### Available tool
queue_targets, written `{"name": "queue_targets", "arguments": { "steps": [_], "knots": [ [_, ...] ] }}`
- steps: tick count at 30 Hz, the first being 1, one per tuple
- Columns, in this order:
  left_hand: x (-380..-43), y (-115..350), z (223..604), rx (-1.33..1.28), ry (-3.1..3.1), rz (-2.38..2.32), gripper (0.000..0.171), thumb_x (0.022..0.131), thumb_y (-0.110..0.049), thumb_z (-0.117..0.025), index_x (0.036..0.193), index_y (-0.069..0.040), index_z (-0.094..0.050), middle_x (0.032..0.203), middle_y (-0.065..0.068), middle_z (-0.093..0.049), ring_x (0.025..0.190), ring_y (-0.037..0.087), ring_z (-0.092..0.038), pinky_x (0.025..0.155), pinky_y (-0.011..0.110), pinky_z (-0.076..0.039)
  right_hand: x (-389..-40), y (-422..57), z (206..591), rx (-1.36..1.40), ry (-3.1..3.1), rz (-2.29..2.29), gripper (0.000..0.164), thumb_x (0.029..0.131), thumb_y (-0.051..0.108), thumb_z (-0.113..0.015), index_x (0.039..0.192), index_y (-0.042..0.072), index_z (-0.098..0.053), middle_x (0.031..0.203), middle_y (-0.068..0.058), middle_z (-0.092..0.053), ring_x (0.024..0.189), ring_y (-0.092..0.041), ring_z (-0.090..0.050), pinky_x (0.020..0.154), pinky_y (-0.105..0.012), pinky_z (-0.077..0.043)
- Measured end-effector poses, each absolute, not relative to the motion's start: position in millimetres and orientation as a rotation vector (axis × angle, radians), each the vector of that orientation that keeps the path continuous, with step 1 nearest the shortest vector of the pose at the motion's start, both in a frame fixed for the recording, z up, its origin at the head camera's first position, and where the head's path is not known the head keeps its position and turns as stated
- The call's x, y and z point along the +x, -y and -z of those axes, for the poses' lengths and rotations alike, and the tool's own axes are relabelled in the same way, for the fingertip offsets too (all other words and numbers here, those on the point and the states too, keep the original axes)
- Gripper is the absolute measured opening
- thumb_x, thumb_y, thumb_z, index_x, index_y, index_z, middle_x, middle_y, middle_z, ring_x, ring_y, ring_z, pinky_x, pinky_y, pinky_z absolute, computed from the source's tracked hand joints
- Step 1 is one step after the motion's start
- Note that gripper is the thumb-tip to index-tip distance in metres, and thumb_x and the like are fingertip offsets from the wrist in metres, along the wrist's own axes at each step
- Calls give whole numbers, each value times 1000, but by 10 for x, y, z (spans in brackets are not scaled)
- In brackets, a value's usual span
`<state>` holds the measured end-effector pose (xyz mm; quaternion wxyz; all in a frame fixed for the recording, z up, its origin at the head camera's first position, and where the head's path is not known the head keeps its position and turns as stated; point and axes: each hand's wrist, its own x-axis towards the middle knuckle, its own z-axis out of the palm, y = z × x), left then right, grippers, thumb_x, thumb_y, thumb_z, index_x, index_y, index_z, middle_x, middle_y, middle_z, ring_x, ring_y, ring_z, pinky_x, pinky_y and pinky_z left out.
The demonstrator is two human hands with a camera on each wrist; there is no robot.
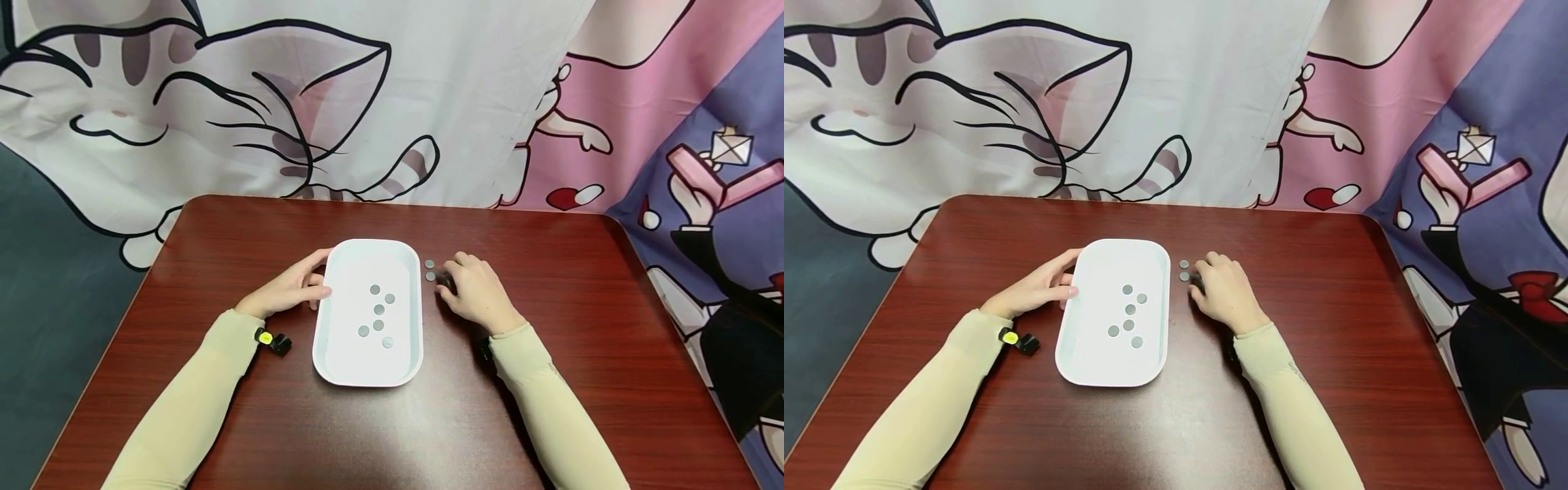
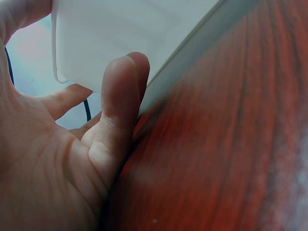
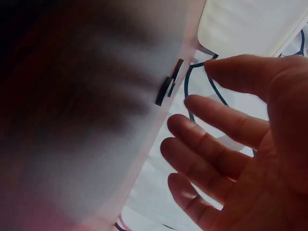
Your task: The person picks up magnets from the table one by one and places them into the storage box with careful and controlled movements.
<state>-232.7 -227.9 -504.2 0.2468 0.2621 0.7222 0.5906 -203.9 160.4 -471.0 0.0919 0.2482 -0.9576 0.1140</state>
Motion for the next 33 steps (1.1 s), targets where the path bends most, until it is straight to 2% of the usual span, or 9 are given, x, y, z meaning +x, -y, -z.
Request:
{"name": "queue_targets", "arguments": {
  "steps": [7,10,24,33],
  "knots": [
    [-2322,2275,5043,707,-1975,-1606,78,100,-10,-66,164,-20,-23,85,10,-71,63,23,-58,59,30,-52,-2082,-1571,4744,713,2903,-291,26,85,21,-79,105,4,-76,94,-12,-65,83,-35,-67,80,-51,-56],
    [-2319,2276,5042,708,-1979,-1601,78,100,-10,-66,164,-19,-23,87,9,-72,64,24,-58,59,30,-52,-2090,-1560,4747,707,2912,-286,26,83,18,-79,104,3,-74,93,-12,-65,82,-35,-68,80,-52,-57],
    [-2314,2268,5017,708,-1971,-1602,75,100,-9,-65,162,-19,-26,83,9,-70,64,24,-58,58,30,-51,-2137,-1515,4731,667,2925,-268,17,79,11,-80,91,3,-71,84,-12,-64,79,-40,-68,76,-53,-57],
    [-2308,2269,5008,700,-1976,-1601,75,100,-9,-65,163,-20,-25,85,10,-71,64,25,-58,58,30,-51,-2138,-1478,4693,619,2958,-283,10,72,8,-74,76,9,-65,75,-10,-62,72,-38,-66,69,-52,-55]
  ]
}}
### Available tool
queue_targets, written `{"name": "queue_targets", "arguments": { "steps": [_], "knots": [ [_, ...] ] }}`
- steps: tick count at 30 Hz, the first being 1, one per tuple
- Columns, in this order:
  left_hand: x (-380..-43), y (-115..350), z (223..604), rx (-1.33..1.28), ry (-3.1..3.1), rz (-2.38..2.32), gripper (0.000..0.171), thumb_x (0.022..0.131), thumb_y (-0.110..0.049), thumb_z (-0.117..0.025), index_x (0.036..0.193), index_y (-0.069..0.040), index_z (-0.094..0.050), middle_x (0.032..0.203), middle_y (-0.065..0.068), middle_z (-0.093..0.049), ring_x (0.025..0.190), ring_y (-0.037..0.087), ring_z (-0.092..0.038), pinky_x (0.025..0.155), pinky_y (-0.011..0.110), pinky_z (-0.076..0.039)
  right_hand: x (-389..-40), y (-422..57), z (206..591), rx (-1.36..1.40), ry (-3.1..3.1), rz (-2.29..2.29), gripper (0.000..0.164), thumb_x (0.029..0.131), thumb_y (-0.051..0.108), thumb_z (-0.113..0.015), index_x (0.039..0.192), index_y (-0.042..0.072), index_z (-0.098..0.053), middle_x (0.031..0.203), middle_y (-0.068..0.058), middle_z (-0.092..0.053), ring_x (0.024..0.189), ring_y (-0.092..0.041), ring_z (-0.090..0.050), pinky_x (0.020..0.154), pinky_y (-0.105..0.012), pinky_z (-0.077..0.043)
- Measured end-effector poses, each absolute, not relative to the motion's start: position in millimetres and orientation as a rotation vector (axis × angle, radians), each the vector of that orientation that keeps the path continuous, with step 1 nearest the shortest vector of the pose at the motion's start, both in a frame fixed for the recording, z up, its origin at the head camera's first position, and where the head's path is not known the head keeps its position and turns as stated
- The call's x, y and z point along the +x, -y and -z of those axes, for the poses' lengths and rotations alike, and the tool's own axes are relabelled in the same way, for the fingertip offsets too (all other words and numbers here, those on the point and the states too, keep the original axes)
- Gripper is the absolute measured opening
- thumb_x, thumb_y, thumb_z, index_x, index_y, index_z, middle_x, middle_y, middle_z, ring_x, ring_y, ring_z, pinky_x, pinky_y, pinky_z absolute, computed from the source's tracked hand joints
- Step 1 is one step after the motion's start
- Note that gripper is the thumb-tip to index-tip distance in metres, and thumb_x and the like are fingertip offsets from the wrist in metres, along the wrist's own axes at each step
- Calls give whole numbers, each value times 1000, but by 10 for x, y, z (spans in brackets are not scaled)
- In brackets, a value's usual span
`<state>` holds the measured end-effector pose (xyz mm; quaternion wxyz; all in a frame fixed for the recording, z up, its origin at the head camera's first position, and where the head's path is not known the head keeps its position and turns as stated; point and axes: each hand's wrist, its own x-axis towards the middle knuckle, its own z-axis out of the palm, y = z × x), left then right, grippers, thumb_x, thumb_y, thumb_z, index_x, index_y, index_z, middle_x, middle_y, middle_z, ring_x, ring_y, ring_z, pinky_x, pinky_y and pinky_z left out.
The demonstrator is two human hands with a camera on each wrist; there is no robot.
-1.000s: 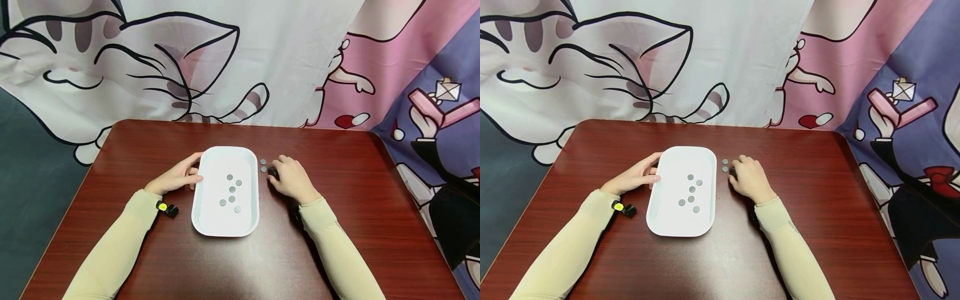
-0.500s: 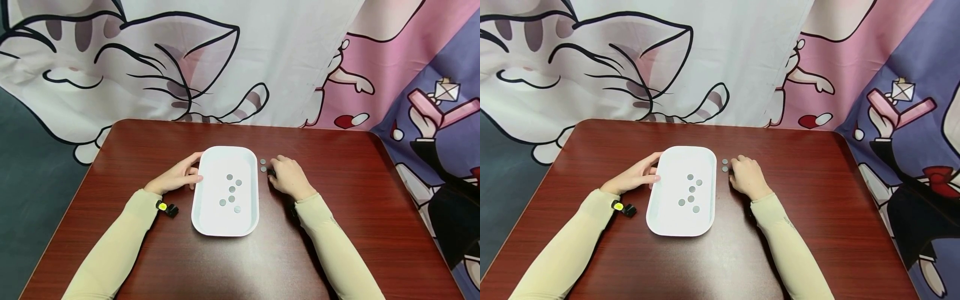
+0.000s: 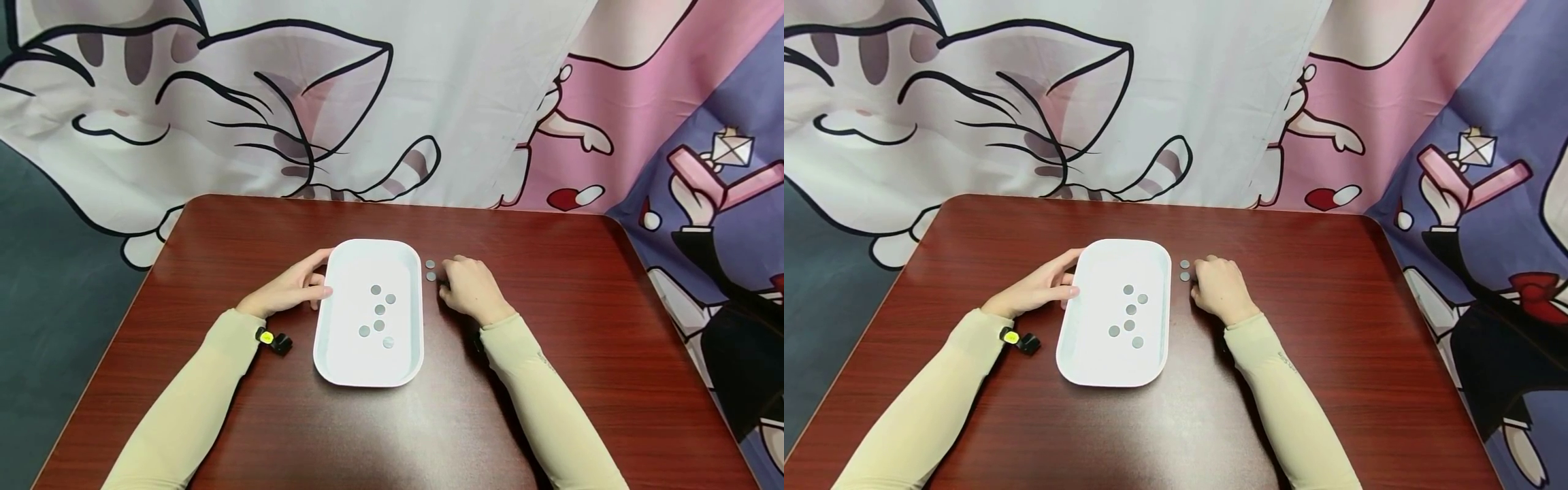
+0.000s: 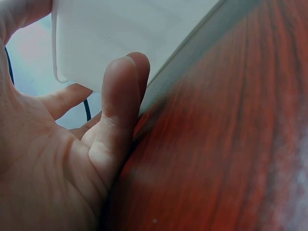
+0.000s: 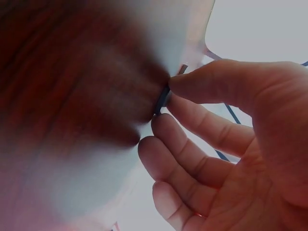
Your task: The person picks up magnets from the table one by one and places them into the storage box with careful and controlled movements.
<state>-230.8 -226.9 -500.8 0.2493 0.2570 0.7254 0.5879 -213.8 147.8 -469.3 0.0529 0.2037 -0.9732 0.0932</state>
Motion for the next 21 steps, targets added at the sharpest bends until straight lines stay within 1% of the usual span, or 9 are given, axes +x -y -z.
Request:
{"name": "queue_targets", "arguments": {
  "steps": [4,11,17,19,21],
  "knots": [
    [-2309,2269,5014,697,-1981,-1602,76,100,-9,-65,163,-20,-25,92,13,-72,64,24,-59,59,30,-52,-2138,-1478,4683,595,2983,-294,13,68,7,-71,70,12,-59,71,-7,-58,67,-34,-63,64,-50,-53],
    [-2305,2264,5012,696,-1979,-1598,76,100,-8,-65,163,-20,-24,85,10,-71,63,24,-58,58,30,-52,-2121,-1505,4679,585,3001,-298,15,64,6,-71,69,13,-58,69,-5,-55,63,-30,-58,59,-46,-49],
    [-2310,2269,5016,700,-1983,-1596,76,100,-9,-65,163,-20,-24,86,9,-71,64,24,-58,58,30,-52,-2072,-1495,4641,596,2974,-302,18,64,9,-72,67,13,-55,67,-4,-52,58,-29,-55,56,-44,-47],
    [-2312,2272,5018,701,-1985,-1592,76,100,-10,-66,163,-20,-24,85,9,-71,64,24,-58,58,30,-52,-2050,-1485,4616,599,2958,-318,16,64,9,-71,68,13,-56,68,-4,-51,57,-28,-54,56,-43,-47],
    [-2314,2273,5022,701,-1986,-1588,77,100,-10,-66,164,-20,-23,85,9,-71,64,24,-58,58,31,-52,-2023,-1468,4581,608,2933,-343,13,65,8,-70,71,13,-60,70,-3,-53,58,-28,-55,57,-43,-48]
  ]
}}
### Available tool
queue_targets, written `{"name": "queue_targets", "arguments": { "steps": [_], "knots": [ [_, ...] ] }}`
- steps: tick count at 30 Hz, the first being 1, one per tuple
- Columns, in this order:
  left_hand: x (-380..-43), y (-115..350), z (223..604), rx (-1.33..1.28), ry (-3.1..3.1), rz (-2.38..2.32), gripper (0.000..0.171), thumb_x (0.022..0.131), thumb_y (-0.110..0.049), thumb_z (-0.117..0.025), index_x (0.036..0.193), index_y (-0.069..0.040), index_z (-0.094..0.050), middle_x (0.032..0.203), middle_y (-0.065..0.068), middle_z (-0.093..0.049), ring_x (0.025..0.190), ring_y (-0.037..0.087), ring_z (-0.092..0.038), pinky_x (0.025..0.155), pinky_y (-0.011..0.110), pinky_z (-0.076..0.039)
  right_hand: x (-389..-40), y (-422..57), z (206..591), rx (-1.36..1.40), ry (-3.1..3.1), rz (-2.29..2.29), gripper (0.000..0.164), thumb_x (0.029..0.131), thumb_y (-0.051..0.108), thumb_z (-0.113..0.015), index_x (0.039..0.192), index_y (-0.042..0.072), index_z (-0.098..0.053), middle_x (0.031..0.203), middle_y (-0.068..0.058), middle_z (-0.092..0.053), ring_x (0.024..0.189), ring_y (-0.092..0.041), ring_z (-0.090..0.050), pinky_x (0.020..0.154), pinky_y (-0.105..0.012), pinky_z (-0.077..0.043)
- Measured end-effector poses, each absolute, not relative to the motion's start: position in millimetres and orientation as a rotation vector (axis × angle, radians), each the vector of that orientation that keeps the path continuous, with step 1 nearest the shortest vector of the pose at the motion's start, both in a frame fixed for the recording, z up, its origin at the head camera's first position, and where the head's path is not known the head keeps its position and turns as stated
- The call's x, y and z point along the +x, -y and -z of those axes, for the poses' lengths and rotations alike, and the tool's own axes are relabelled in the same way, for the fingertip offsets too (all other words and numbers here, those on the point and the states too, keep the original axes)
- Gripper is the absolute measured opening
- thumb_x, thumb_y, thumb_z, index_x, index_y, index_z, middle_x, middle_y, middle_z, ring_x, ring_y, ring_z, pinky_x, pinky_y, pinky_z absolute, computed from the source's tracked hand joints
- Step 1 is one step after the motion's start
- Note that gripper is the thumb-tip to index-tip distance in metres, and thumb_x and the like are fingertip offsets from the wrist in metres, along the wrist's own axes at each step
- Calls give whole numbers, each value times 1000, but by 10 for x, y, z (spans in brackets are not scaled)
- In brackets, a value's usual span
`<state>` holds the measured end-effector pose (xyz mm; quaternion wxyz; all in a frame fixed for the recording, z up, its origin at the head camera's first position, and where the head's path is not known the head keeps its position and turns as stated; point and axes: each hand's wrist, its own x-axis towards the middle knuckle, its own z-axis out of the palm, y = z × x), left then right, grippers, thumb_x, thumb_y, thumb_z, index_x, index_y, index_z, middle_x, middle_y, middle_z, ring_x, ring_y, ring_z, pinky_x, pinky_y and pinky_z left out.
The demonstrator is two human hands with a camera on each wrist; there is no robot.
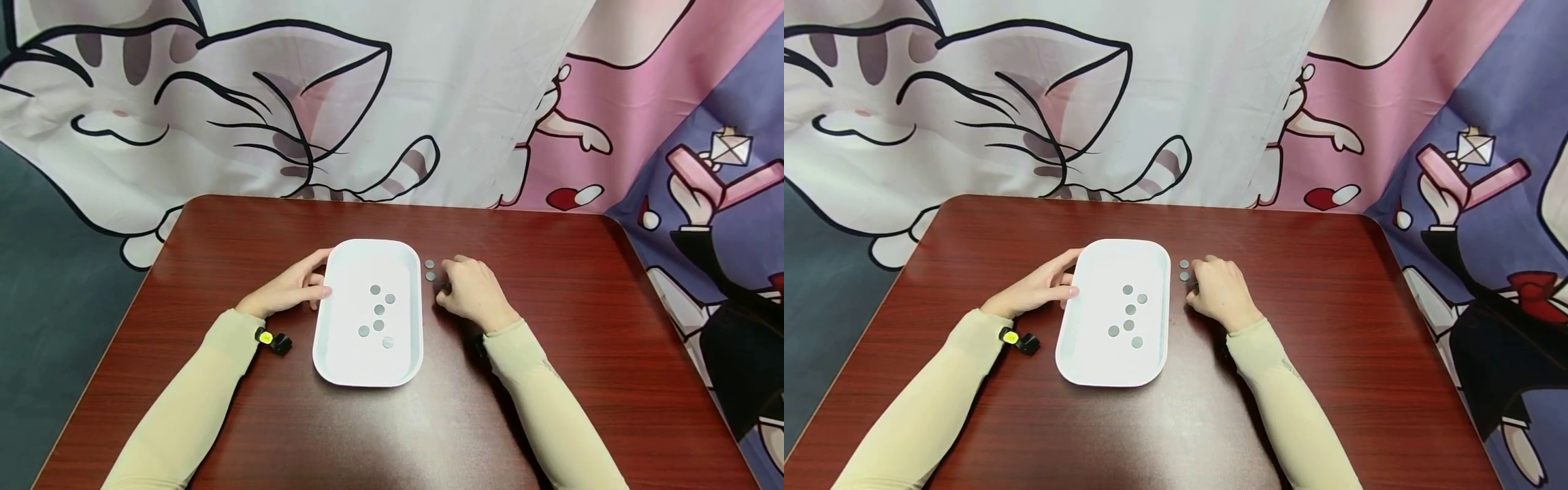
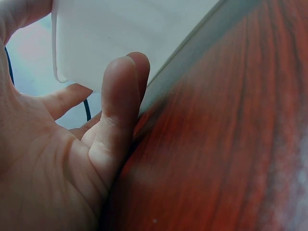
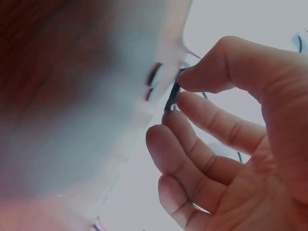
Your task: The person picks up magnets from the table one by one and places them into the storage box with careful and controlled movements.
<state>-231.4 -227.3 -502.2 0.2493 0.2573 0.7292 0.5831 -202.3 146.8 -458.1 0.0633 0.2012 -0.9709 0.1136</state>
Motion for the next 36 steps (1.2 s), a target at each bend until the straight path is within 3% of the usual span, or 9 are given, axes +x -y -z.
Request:
{"name": "queue_targets", "arguments": {
  "steps": [8,14,19,29,36],
  "knots": [
    [-2332,2270,5029,709,-1980,-1592,76,101,-8,-64,164,-17,-22,85,9,-71,64,23,-59,59,29,-52,-1911,-1346,4421,720,2755,-431,16,65,5,-70,79,12,-73,74,0,-58,60,-24,-57,60,-40,-49],
    [-2335,2266,5027,697,-1965,-1593,75,101,-8,-64,163,-17,-23,87,12,-73,68,20,-62,60,30,-54,-1832,-1255,4320,780,2642,-454,10,68,7,-71,76,11,-69,71,2,-53,57,-17,-49,59,-35,-42],
    [-2335,2271,5024,696,-1967,-1594,75,101,-9,-65,163,-18,-24,89,13,-73,68,22,-62,60,30,-54,-1726,-1139,4271,873,2610,-547,10,70,11,-74,78,12,-69,74,3,-57,60,-10,-49,61,-31,-42],
    [-2338,2276,5045,695,-1961,-1603,74,101,-9,-65,163,-18,-24,88,12,-72,67,20,-62,60,30,-54,-1475,-811,4344,1135,2566,-611,14,70,12,-76,77,16,-65,75,4,-59,62,-9,-49,61,-28,-45],
    [-2329,2284,5041,703,-1967,-1595,75,101,-8,-64,163,-17,-23,81,8,-70,64,20,-59,59,30,-53,-1345,-637,4470,1258,2601,-592,16,70,13,-76,77,18,-63,73,8,-52,60,-8,-43,60,-27,-41]
  ]
}}
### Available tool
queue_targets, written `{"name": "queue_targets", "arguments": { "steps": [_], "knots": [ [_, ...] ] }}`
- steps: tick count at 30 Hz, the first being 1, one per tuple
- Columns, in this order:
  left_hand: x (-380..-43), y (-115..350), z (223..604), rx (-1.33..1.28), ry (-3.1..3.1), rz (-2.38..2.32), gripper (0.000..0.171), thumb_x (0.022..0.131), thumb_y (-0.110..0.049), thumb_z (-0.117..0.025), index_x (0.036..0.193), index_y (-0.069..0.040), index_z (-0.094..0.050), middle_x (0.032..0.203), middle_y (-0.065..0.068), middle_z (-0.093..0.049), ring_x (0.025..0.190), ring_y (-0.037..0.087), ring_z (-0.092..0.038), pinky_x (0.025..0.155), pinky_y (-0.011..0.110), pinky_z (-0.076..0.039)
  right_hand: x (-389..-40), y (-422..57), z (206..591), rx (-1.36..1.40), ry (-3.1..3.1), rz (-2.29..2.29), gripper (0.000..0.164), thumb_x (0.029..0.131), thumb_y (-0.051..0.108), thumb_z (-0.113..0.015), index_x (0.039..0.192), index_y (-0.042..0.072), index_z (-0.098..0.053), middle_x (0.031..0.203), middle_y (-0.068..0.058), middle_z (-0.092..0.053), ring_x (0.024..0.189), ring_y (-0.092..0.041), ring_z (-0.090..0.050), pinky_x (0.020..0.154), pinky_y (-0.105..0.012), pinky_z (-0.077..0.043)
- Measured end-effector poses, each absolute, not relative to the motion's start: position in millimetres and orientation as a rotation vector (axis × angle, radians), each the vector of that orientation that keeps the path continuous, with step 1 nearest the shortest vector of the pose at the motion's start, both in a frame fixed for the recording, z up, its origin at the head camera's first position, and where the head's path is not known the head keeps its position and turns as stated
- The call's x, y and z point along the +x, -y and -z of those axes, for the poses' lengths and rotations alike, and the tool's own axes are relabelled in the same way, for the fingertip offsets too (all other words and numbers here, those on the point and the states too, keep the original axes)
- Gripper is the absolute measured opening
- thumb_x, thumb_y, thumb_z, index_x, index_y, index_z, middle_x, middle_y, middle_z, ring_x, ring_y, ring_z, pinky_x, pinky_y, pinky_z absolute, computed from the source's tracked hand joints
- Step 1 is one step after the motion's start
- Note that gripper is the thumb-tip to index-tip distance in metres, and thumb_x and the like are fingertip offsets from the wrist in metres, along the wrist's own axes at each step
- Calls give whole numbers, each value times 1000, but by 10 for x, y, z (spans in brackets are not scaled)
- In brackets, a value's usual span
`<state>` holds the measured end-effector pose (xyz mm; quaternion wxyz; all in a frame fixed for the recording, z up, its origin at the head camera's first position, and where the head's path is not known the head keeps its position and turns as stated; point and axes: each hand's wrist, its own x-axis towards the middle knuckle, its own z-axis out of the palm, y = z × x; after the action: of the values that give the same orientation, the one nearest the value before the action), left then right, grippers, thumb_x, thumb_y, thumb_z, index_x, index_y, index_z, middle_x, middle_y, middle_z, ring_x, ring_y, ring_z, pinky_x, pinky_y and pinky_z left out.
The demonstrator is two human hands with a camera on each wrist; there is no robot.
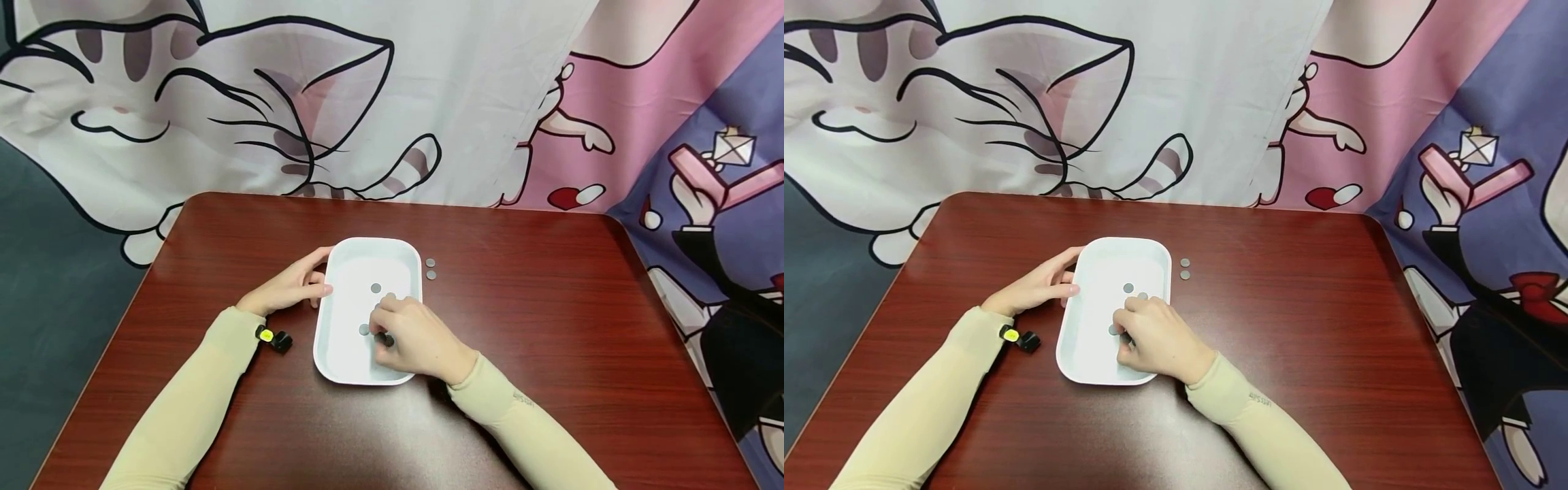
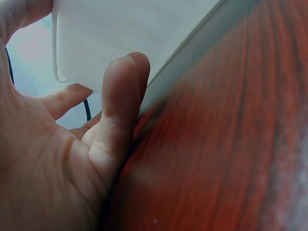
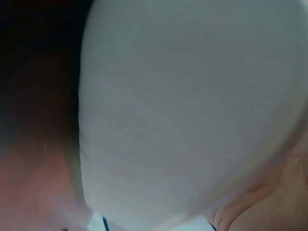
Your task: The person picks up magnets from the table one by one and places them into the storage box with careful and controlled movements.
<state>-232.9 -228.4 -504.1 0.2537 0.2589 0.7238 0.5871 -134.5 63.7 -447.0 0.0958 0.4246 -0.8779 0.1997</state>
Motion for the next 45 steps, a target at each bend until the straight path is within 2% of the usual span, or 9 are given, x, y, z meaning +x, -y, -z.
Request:
{"name": "queue_targets", "arguments": {
  "steps": [5,15,21,26,33,37,45],
  "knots": [
    [-2325,2289,5035,695,-1964,-1599,74,101,-8,-64,163,-19,-24,85,9,-71,65,20,-60,58,31,-53,-1290,-563,4527,1291,2624,-543,16,69,14,-77,77,19,-64,72,8,-50,58,-8,-43,59,-28,-41],
    [-2320,2292,5009,710,-1972,-1590,76,101,-10,-65,163,-16,-22,87,8,-71,63,24,-58,58,32,-52,-1286,-492,4603,1333,2652,-531,15,67,11,-76,76,20,-68,72,9,-54,60,-7,-49,61,-26,-44],
    [-2335,2289,5048,723,-1974,-1594,76,101,-9,-65,163,-15,-23,85,8,-71,63,21,-59,58,31,-53,-1296,-457,4627,1293,2776,-429,14,66,12,-74,75,22,-68,71,11,-54,57,-5,-46,56,-22,-40],
    [-2343,2288,5046,721,-1969,-1600,75,101,-9,-65,163,-15,-23,91,11,-72,64,20,-60,58,30,-53,-1303,-443,4631,1278,2827,-370,15,66,12,-75,74,22,-67,70,11,-52,57,-7,-46,56,-24,-40],
    [-2337,2289,5034,733,-1974,-1596,75,101,-9,-64,163,-14,-22,88,12,-71,63,22,-59,58,31,-53,-1319,-411,4647,1282,2868,-282,19,67,10,-75,69,22,-60,68,10,-48,55,-8,-43,54,-25,-36],
    [-2335,2297,5044,735,-1972,-1603,76,101,-8,-64,164,-13,-21,95,14,-72,64,22,-59,58,31,-53,-1318,-404,4647,1281,2879,-255,19,67,11,-75,69,22,-61,67,10,-48,54,-8,-43,53,-25,-36],
    [-2325,2277,5048,700,-1991,-1586,76,101,-8,-64,164,-16,-22,85,9,-71,67,18,-61,60,29,-54,-1313,-416,4642,1251,2929,-296,17,68,9,-74,73,23,-67,72,11,-53,57,-9,-47,56,-26,-40]
  ]
}}
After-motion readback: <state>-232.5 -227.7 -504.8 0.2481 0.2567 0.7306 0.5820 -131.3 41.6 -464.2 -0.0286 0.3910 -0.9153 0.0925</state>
